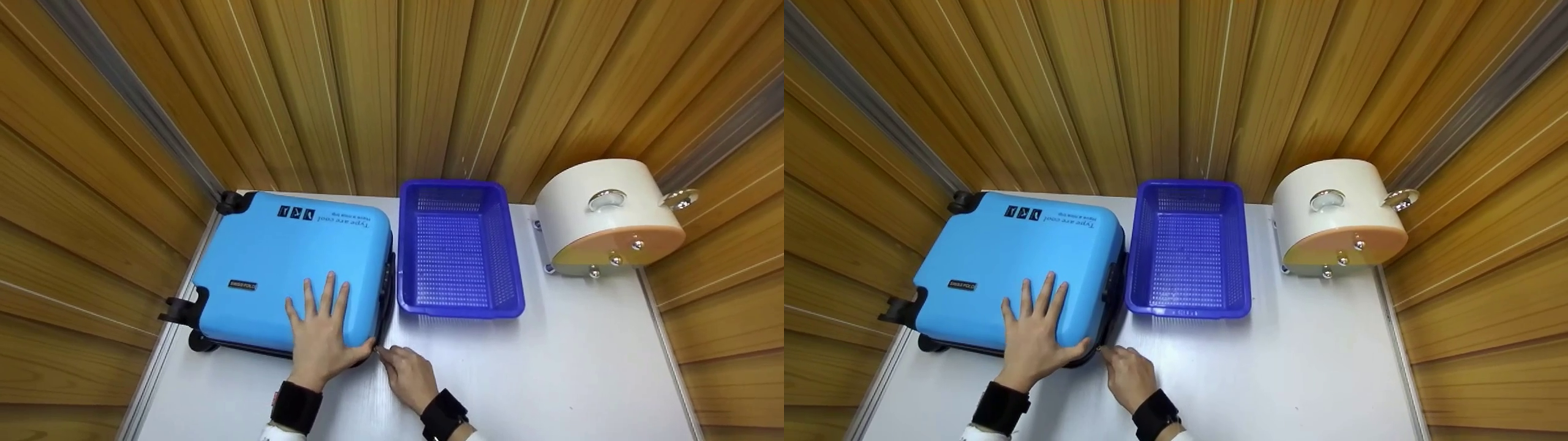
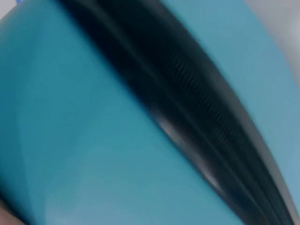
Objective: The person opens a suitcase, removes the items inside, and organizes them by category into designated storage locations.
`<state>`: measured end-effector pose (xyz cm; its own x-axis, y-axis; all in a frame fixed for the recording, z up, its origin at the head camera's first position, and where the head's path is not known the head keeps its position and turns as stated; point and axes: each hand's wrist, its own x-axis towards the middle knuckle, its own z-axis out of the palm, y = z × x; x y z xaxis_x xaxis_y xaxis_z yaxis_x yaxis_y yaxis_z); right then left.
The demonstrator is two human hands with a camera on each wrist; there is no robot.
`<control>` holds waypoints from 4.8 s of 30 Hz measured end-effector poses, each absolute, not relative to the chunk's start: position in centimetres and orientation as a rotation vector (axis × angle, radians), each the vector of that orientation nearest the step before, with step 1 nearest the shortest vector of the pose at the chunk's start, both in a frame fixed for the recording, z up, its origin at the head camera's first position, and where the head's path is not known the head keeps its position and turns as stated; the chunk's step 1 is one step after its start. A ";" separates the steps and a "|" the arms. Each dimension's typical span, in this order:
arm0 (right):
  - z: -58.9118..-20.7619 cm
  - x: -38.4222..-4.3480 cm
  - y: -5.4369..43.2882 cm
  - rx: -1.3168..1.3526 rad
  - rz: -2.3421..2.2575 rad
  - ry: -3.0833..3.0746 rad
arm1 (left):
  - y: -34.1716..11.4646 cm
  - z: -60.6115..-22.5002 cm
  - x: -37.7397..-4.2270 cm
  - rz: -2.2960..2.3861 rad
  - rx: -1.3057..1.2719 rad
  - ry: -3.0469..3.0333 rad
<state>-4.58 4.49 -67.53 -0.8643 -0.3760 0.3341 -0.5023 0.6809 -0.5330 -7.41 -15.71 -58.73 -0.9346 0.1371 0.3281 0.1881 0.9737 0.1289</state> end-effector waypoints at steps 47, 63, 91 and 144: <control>-66.7 -2.9 2.0 0.899 1.000 -2.764 | -14.4 -59.5 -8.1 -0.332 -0.397 -2.612; -61.1 -10.1 4.3 0.826 1.117 -2.404 | -15.9 -65.2 0.1 -0.642 0.020 -2.397; -60.2 -11.1 0.7 1.079 1.063 -2.592 | -14.3 -67.8 0.3 -0.587 0.054 -2.764; -60.8 -10.7 0.3 1.069 1.091 -2.602 | -35.1 -65.1 -2.1 -0.802 0.987 -3.006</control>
